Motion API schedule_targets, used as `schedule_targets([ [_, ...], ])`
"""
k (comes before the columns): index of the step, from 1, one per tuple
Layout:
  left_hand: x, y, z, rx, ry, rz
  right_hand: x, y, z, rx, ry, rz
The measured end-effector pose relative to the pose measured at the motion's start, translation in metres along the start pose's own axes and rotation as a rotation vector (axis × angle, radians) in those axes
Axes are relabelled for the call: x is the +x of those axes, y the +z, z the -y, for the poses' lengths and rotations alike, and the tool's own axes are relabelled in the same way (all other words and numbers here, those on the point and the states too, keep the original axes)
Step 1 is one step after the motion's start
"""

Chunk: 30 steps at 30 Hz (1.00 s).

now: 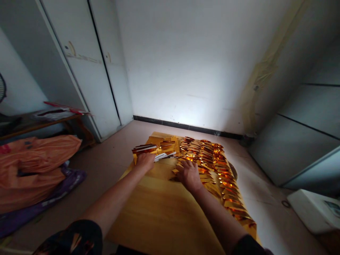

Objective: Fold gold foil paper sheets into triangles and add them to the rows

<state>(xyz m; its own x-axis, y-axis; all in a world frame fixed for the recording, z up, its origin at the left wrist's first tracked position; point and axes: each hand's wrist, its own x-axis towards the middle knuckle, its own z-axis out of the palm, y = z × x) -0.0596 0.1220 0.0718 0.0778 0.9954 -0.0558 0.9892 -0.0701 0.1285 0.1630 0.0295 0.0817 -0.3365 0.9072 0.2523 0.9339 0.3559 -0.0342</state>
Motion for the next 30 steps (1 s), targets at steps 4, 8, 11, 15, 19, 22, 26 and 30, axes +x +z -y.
schedule_targets([
  [4,-0.002,-0.005,0.000,0.075,0.064,0.011,0.048,0.009,-0.001,-0.095,0.053,0.240],
  [8,-0.007,-0.007,0.002,0.120,0.122,0.000,0.067,0.027,0.002,-0.122,0.091,0.308],
  [11,-0.011,-0.010,0.009,0.085,0.188,-0.034,0.072,0.036,0.002,-0.118,0.107,0.297],
  [15,-0.012,-0.014,0.028,-0.087,0.204,-0.205,0.076,0.041,0.000,-0.103,0.106,0.290],
  [19,-0.002,-0.004,0.061,-0.348,-0.069,-0.653,0.079,0.042,0.000,-0.076,0.113,0.296],
  [22,0.011,0.015,0.081,-0.625,-0.306,-0.780,0.081,0.044,0.001,-0.068,0.117,0.288],
  [26,0.021,0.037,0.087,-0.842,-0.411,-0.492,0.086,0.048,-0.001,-0.069,0.125,0.270],
  [30,0.015,0.045,0.077,-0.914,-0.344,-0.363,0.093,0.051,-0.003,-0.086,0.114,0.272],
])
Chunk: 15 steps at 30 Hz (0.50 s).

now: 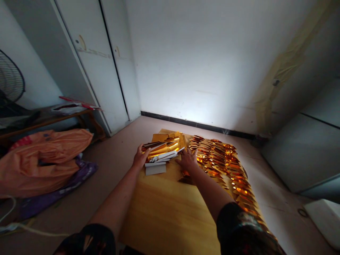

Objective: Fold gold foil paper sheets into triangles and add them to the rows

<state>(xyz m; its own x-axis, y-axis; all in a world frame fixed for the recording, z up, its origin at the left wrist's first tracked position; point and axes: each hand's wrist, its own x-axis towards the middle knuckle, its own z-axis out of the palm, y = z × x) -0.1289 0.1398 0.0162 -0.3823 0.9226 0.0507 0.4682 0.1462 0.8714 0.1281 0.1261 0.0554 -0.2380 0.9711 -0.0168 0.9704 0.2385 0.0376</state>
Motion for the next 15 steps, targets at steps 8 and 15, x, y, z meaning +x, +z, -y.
schedule_targets([
  [8,-0.028,0.003,-0.015,0.125,0.007,-0.046,0.017,0.003,0.001,-0.014,-0.029,-0.004],
  [15,-0.042,0.010,-0.021,0.252,0.006,-0.051,0.019,0.001,-0.001,-0.031,-0.036,-0.056],
])
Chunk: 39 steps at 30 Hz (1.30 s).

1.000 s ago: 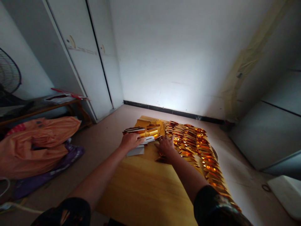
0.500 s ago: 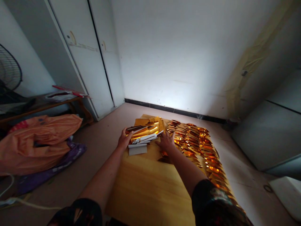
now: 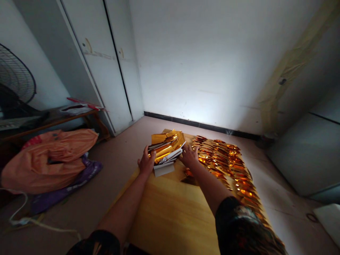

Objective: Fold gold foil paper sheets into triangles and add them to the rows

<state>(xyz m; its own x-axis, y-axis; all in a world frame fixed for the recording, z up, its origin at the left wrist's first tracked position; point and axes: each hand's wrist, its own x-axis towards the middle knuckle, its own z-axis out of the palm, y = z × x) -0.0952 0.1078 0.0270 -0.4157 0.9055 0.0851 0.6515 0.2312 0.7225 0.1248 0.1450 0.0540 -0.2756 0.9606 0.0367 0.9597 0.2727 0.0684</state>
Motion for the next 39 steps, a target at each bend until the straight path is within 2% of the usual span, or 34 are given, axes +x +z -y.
schedule_targets([
  [3,-0.002,0.002,0.005,-0.014,0.044,-0.071,-0.007,-0.012,0.000,-0.018,0.006,0.007],
  [6,0.000,-0.001,0.006,0.024,0.105,-0.205,-0.025,-0.031,0.004,-0.020,0.005,-0.012],
  [8,0.003,-0.006,0.000,0.109,0.147,-0.275,-0.045,-0.042,0.009,-0.004,-0.011,-0.061],
  [11,0.008,-0.014,-0.015,0.262,0.223,-0.274,-0.086,-0.047,0.018,0.045,-0.103,-0.144],
  [14,0.014,-0.019,-0.029,0.384,0.312,-0.210,-0.128,-0.035,0.023,0.124,-0.241,-0.173],
  [17,0.021,-0.021,-0.034,0.473,0.415,-0.133,-0.164,-0.009,0.021,0.179,-0.386,-0.219],
  [21,0.031,-0.021,-0.031,0.520,0.515,-0.135,-0.193,0.027,0.010,0.218,-0.392,-0.330],
  [24,0.037,-0.022,-0.030,0.542,0.538,-0.150,-0.205,0.044,0.004,0.225,-0.407,-0.394],
  [28,0.039,-0.026,-0.035,0.581,0.523,-0.149,-0.213,0.051,0.002,0.252,-0.379,-0.394],
  [34,0.034,-0.035,-0.042,0.573,0.492,-0.188,-0.215,0.047,0.005,0.256,-0.376,-0.430],
  [39,0.031,-0.052,-0.053,0.464,0.468,-0.318,-0.217,0.035,0.008,0.257,-0.372,-0.387],
])
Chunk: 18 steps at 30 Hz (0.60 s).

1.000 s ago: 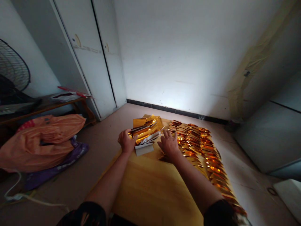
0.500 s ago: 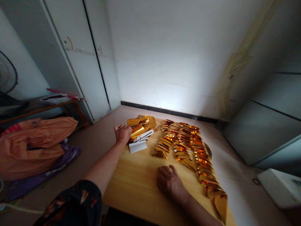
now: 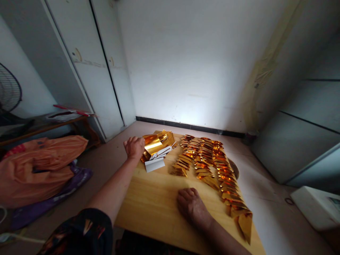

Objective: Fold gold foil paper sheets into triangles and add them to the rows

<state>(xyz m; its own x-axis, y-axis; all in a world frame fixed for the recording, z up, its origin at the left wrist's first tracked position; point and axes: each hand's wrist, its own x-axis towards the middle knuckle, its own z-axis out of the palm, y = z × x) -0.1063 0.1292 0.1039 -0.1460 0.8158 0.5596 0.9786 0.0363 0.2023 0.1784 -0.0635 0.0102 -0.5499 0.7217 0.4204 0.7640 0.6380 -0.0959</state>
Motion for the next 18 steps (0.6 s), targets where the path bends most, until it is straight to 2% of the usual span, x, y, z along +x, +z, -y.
schedule_targets([
  [4,0.002,-0.022,-0.007,-0.220,-0.179,-0.092,0.005,-0.012,0.004,0.041,0.028,0.045],
  [6,-0.007,-0.029,-0.016,-0.378,-0.278,-0.139,0.009,-0.022,0.009,0.114,0.040,0.025],
  [8,-0.029,-0.033,-0.029,-0.536,-0.293,-0.145,0.014,-0.034,0.017,0.262,0.086,-0.032],
  [11,-0.078,-0.031,-0.052,-0.731,-0.313,-0.008,0.022,-0.051,0.033,0.579,0.155,-0.067],
  [14,-0.130,-0.028,-0.071,-0.893,-0.330,0.118,0.023,-0.055,0.044,0.754,0.188,-0.076],
  [16,-0.160,-0.030,-0.080,-1.057,-0.413,0.189,0.018,-0.049,0.045,0.748,0.221,-0.057],
  [18,-0.182,-0.036,-0.085,-1.253,-0.551,0.294,0.009,-0.041,0.042,0.633,0.257,-0.054],
])
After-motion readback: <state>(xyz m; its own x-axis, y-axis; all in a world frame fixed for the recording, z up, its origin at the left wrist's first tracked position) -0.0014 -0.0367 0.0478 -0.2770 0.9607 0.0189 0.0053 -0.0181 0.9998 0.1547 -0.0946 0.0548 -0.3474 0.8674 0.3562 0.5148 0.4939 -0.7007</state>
